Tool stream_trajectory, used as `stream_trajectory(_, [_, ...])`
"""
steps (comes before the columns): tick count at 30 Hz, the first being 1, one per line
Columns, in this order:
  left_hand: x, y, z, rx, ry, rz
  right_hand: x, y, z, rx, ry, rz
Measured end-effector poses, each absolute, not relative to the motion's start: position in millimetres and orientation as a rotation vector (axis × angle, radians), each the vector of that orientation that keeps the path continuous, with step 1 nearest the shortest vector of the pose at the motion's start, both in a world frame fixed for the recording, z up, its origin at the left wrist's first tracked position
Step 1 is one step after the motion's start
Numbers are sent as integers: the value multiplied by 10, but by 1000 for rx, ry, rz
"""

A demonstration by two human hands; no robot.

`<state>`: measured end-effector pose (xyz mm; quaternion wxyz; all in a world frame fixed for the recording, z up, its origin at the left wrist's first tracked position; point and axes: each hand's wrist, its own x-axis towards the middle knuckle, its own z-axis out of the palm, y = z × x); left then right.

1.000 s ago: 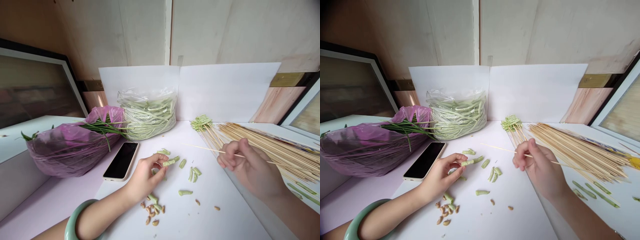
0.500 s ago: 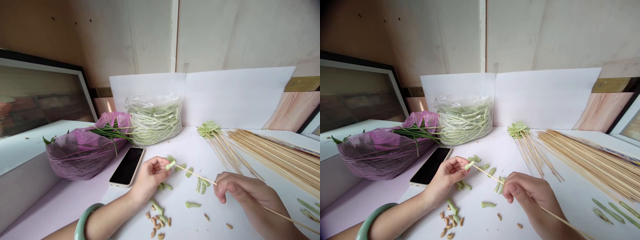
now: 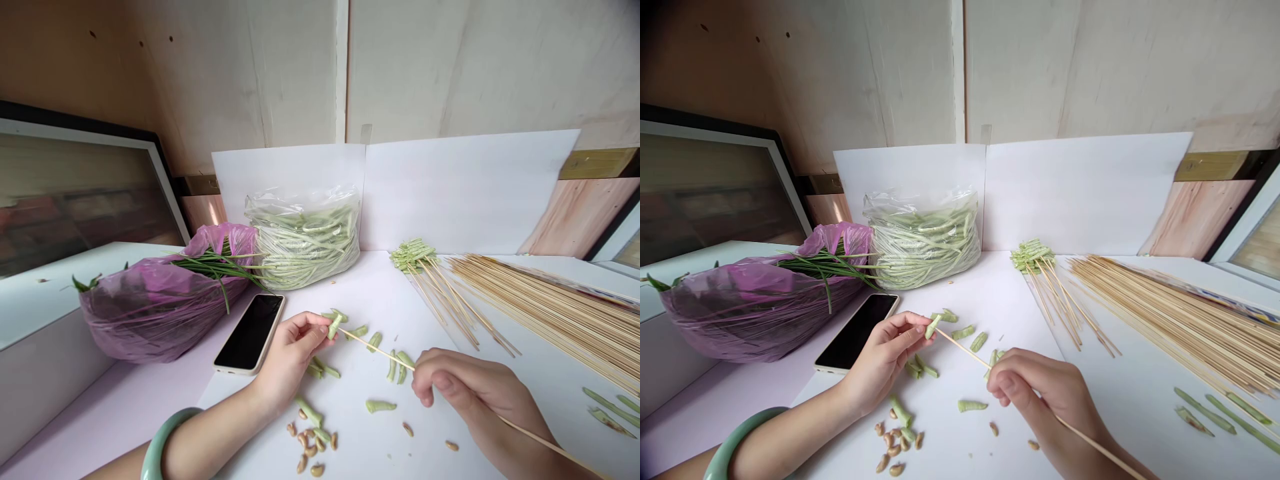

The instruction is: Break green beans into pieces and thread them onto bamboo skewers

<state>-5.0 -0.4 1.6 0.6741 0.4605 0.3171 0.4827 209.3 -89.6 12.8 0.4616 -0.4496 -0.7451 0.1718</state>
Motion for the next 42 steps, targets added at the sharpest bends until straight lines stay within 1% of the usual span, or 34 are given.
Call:
stream_trajectory(13, [-67, 17, -18, 1100, 730, 1087, 2062, -890, 150, -1077, -1819, 460])
stream_trajectory(19, [-69, 13, -5, 1042, 698, 1061, 2087, -872, 128, -1042, -1770, 486])
stream_trajectory(42, [-68, 29, -11, 1017, 584, 969, 2126, -797, 33, -934, -1582, 785])
